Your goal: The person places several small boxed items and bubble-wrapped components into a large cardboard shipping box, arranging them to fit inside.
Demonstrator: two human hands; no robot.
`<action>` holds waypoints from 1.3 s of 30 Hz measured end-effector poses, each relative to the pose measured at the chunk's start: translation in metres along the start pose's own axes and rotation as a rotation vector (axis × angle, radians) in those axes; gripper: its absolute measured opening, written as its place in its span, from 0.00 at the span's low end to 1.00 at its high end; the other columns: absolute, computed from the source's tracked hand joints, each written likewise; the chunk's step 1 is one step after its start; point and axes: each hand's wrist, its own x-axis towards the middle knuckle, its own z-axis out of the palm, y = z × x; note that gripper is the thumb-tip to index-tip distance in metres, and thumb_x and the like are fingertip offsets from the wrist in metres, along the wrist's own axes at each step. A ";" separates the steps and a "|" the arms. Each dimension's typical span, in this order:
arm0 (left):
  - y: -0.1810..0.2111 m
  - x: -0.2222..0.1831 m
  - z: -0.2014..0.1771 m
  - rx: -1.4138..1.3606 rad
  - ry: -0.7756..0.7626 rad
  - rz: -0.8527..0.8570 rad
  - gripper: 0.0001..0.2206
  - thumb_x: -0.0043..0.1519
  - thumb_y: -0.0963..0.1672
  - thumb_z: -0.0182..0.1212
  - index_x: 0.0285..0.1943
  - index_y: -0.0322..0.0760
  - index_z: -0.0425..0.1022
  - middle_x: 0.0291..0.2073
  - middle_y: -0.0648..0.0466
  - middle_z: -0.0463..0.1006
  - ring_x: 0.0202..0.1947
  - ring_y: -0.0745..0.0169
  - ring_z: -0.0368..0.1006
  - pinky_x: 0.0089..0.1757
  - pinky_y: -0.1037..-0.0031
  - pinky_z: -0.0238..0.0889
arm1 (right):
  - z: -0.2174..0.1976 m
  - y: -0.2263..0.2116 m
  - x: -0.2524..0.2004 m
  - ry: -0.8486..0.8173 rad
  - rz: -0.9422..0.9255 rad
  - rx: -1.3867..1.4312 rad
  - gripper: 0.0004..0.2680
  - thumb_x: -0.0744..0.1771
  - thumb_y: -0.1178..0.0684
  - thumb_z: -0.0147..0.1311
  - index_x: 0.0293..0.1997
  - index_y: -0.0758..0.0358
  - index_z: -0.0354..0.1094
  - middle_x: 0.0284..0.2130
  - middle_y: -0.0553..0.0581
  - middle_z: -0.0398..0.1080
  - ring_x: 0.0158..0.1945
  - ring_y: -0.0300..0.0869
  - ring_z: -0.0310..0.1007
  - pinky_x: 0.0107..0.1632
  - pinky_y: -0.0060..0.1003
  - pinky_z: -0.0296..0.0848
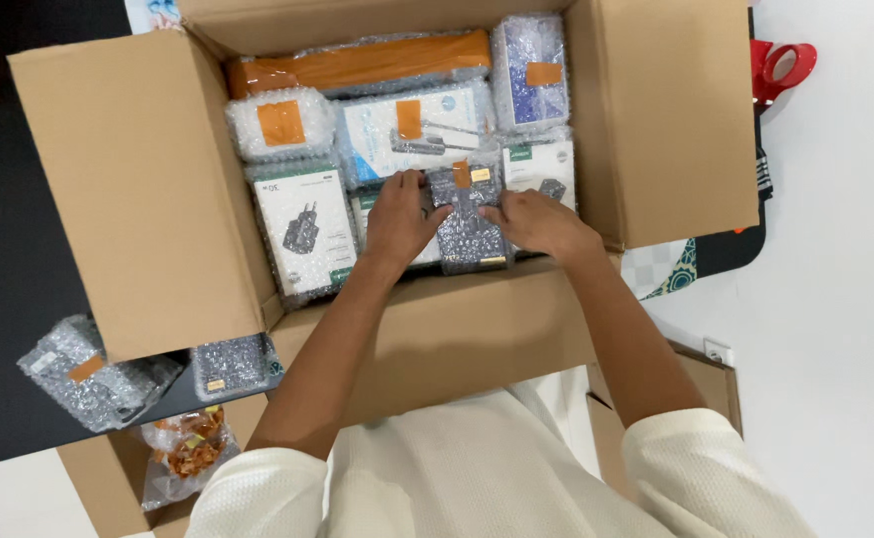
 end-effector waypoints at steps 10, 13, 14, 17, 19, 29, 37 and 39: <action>0.008 -0.001 0.019 0.328 0.057 0.017 0.29 0.64 0.60 0.59 0.57 0.36 0.64 0.47 0.49 0.68 0.55 0.51 0.71 0.44 0.60 0.78 | 0.044 0.050 0.054 0.459 -0.105 -0.253 0.14 0.66 0.37 0.63 0.35 0.57 0.81 0.26 0.61 0.77 0.34 0.60 0.81 0.36 0.54 0.82; 0.003 0.006 0.022 0.390 0.047 0.016 0.30 0.65 0.61 0.57 0.58 0.33 0.65 0.49 0.47 0.69 0.55 0.49 0.71 0.43 0.59 0.78 | 0.049 0.033 0.052 0.659 -0.228 -0.420 0.13 0.66 0.39 0.65 0.42 0.57 0.75 0.33 0.55 0.73 0.38 0.50 0.80 0.37 0.47 0.82; -0.004 0.009 0.027 0.363 0.041 0.026 0.29 0.64 0.60 0.59 0.57 0.34 0.66 0.49 0.48 0.68 0.56 0.50 0.70 0.44 0.59 0.78 | 0.039 0.013 0.039 0.523 -0.410 -0.425 0.12 0.67 0.43 0.63 0.49 0.57 0.75 0.42 0.58 0.71 0.49 0.52 0.76 0.47 0.48 0.81; -0.010 0.002 0.020 0.268 0.027 0.072 0.23 0.65 0.55 0.60 0.57 0.36 0.68 0.50 0.49 0.67 0.56 0.51 0.69 0.46 0.61 0.77 | 0.036 -0.016 0.016 0.293 -0.512 -0.462 0.22 0.65 0.43 0.65 0.64 0.57 0.64 0.60 0.63 0.60 0.67 0.60 0.61 0.60 0.53 0.78; -0.013 0.001 0.014 0.201 0.029 0.109 0.18 0.67 0.51 0.60 0.58 0.37 0.69 0.50 0.50 0.67 0.56 0.51 0.69 0.47 0.62 0.77 | 0.039 -0.021 0.014 0.208 -0.437 -0.501 0.31 0.63 0.40 0.68 0.72 0.56 0.54 0.68 0.67 0.51 0.74 0.66 0.51 0.62 0.57 0.76; 0.013 -0.018 -0.024 0.412 -0.227 0.168 0.46 0.50 0.48 0.73 0.78 0.31 0.52 0.65 0.43 0.58 0.64 0.43 0.58 0.53 0.59 0.69 | 0.042 -0.035 0.018 0.190 -0.468 -0.734 0.28 0.62 0.36 0.67 0.68 0.54 0.67 0.73 0.65 0.44 0.72 0.72 0.50 0.60 0.56 0.78; 0.023 -0.019 -0.017 0.774 -0.310 0.112 0.51 0.52 0.53 0.70 0.82 0.33 0.44 0.68 0.48 0.53 0.68 0.49 0.50 0.58 0.66 0.57 | 0.040 -0.036 0.010 0.189 -0.461 -0.695 0.28 0.62 0.41 0.68 0.69 0.54 0.66 0.73 0.62 0.46 0.70 0.71 0.52 0.52 0.51 0.85; 0.018 -0.016 -0.014 0.707 -0.308 0.093 0.61 0.42 0.55 0.78 0.83 0.32 0.43 0.68 0.47 0.53 0.68 0.48 0.49 0.58 0.63 0.58 | 0.039 -0.028 0.010 0.171 -0.432 -0.647 0.28 0.63 0.40 0.67 0.70 0.52 0.64 0.73 0.60 0.45 0.71 0.71 0.50 0.50 0.53 0.86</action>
